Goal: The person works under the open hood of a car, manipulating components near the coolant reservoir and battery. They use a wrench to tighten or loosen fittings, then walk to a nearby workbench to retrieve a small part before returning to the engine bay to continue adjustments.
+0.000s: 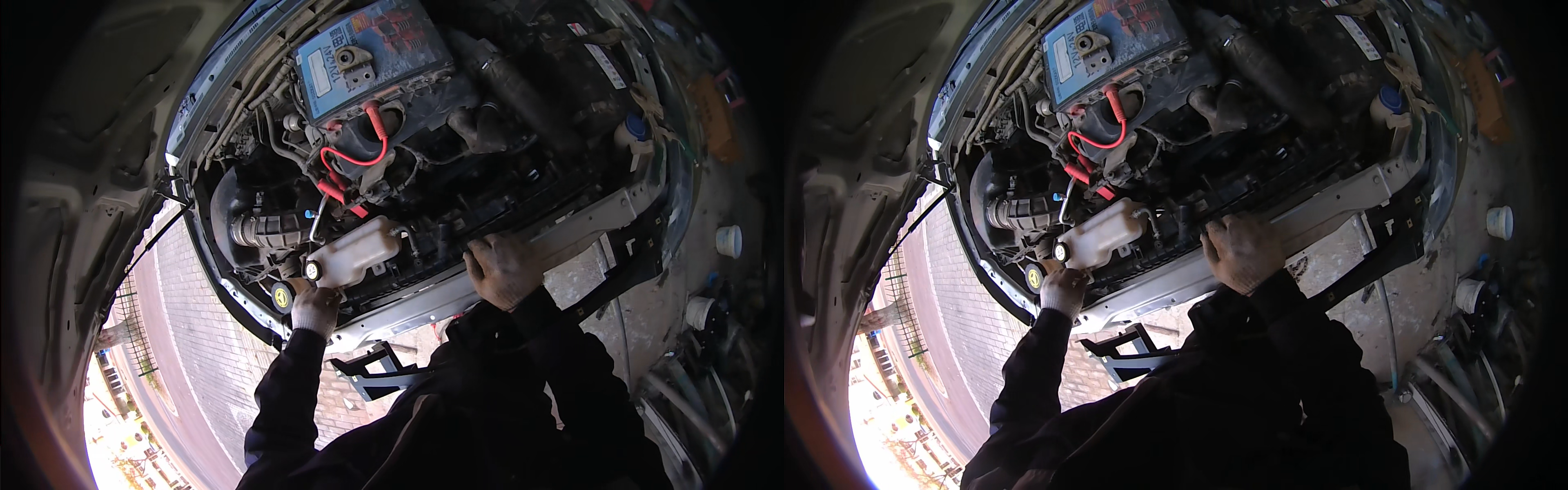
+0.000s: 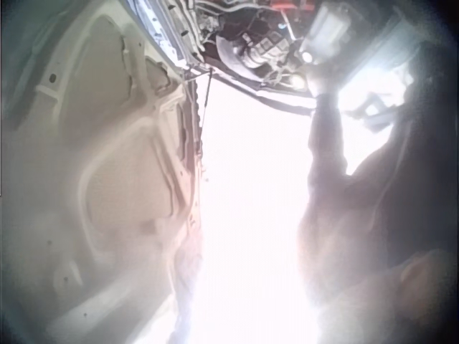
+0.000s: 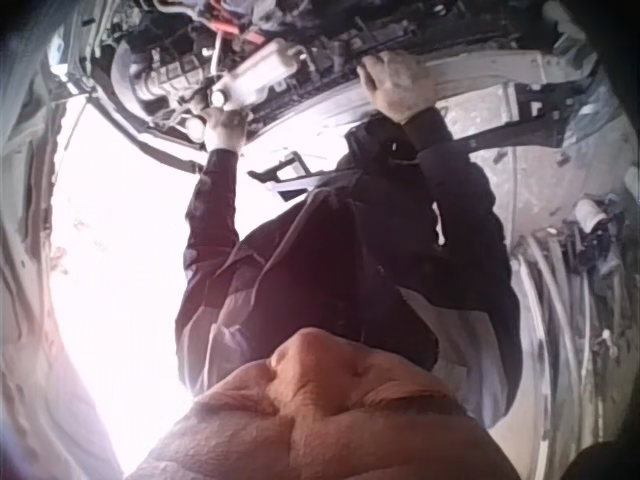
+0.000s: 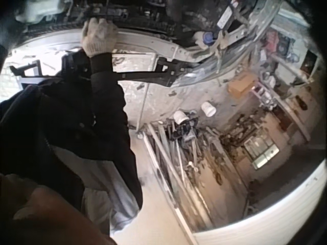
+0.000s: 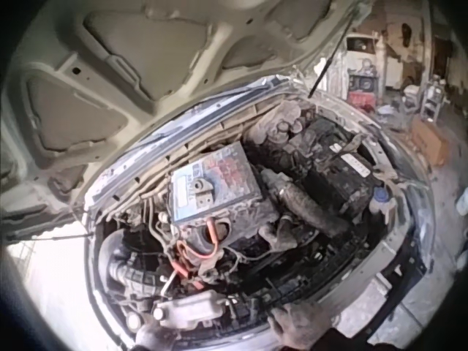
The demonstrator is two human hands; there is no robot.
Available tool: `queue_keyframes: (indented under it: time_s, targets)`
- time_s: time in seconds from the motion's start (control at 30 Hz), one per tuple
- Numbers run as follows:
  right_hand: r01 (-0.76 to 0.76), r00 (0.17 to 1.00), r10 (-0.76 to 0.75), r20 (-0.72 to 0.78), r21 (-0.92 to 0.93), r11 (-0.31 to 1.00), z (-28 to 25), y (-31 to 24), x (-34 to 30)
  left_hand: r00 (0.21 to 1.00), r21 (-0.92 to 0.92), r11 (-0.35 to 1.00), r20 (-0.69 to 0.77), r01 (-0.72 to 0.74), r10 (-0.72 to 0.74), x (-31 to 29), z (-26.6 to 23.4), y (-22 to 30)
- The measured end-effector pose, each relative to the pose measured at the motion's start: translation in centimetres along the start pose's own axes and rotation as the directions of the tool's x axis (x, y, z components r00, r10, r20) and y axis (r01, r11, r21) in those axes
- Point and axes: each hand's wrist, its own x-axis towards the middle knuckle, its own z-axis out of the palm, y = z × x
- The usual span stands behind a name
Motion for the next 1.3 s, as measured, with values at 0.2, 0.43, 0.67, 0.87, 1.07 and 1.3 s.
queue_keyframes:
  time_s: [0.2,0.43,0.67,0.87,1.07,1.3]
  targets:
    - [-0.020,0.996,0.021,0.090,-0.010,1.000,-0.3,0.1,0.1,0.986,0.013,0.987,0.024,0.162,-0.162,-0.5,1.4,0.1]
    - [-0.025,0.995,0.026,0.093,-0.012,1.000,-0.3,0.0,0.3,0.973,0.257,0.943,0.151,-0.211,0.177,0.6,0.6,0.2]
    - [0.018,1.000,-0.018,0.016,-0.008,1.000,0.0,0.1,0.2,0.839,0.243,0.808,0.261,-0.536,0.478,1.9,-1.2,-0.9]
    - [-0.045,0.993,0.040,0.113,0.044,0.998,-0.1,0.4,0.0,0.998,-0.018,1.000,0.062,-0.020,0.021,0.5,0.0,0.2]
    - [-0.040,0.995,0.037,0.087,0.030,0.999,0.0,0.3,0.0,0.985,0.032,0.987,0.058,0.160,-0.162,0.3,1.2,0.9]
    - [-0.046,0.998,0.042,0.053,0.067,0.997,0.3,0.2,-0.3,0.901,0.095,0.904,0.172,-0.417,0.398,1.6,0.0,-0.8]
